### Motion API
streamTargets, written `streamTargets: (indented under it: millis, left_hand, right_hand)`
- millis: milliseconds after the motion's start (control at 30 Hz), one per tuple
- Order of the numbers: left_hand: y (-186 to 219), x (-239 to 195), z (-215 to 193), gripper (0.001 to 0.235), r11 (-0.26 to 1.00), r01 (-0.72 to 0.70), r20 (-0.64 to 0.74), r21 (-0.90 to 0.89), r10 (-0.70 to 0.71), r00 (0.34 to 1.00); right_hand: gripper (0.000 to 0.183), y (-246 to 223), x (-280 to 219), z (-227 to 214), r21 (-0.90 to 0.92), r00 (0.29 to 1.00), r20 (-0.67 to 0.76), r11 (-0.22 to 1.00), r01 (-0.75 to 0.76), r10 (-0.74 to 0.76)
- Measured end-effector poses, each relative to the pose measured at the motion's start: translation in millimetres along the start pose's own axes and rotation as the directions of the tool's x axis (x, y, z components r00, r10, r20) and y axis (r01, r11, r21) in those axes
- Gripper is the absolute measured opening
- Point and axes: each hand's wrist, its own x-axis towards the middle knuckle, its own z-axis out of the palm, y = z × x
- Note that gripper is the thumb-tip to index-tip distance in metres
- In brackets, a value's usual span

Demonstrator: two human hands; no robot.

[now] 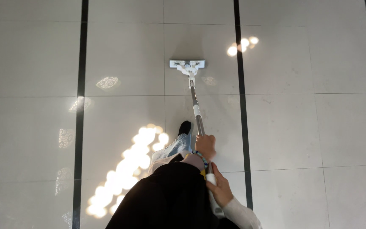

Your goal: The recorder is mopping a white tiled floor using a mop with a white handle.

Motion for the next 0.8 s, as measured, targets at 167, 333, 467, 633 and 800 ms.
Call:
streamTargets:
  millis: [167, 333, 467, 633, 800]
  left_hand:
    - [-24.1, 99.2, -30.4, 0.031, 0.987, 0.003, 0.026, -0.163, 0.001, 1.000]
    - [-37.3, 211.0, -58.4, 0.063, 0.967, 0.096, -0.018, -0.236, -0.104, 0.994]
    - [-53.8, 291.5, -55.9, 0.083, 0.923, 0.186, -0.040, -0.338, -0.212, 0.977]
    - [-35.8, 304.3, -94.6, 0.084, 0.934, 0.250, 0.118, -0.254, -0.227, 0.967]
    - [-24.6, 273.0, -99.8, 0.104, 0.895, 0.276, 0.124, -0.351, -0.248, 0.961]
  right_hand:
    - [0.089, -78.9, 83.9, -7.5, 0.217, 0.976, 0.016, 0.952, -0.216, 0.218]
    - [0.090, -133.0, 183.5, -32.4, 0.349, 0.968, 0.027, 0.905, -0.245, 0.251]
    - [0.089, -182.6, 228.8, -42.8, 0.363, 0.965, 0.007, 0.899, -0.246, 0.262]
    - [0.090, -210.8, 234.3, -57.6, 0.376, 0.953, 0.015, 0.882, -0.284, 0.301]
    - [0.090, -192.0, 219.4, -54.8, 0.437, 0.943, 0.021, 0.845, -0.307, 0.332]
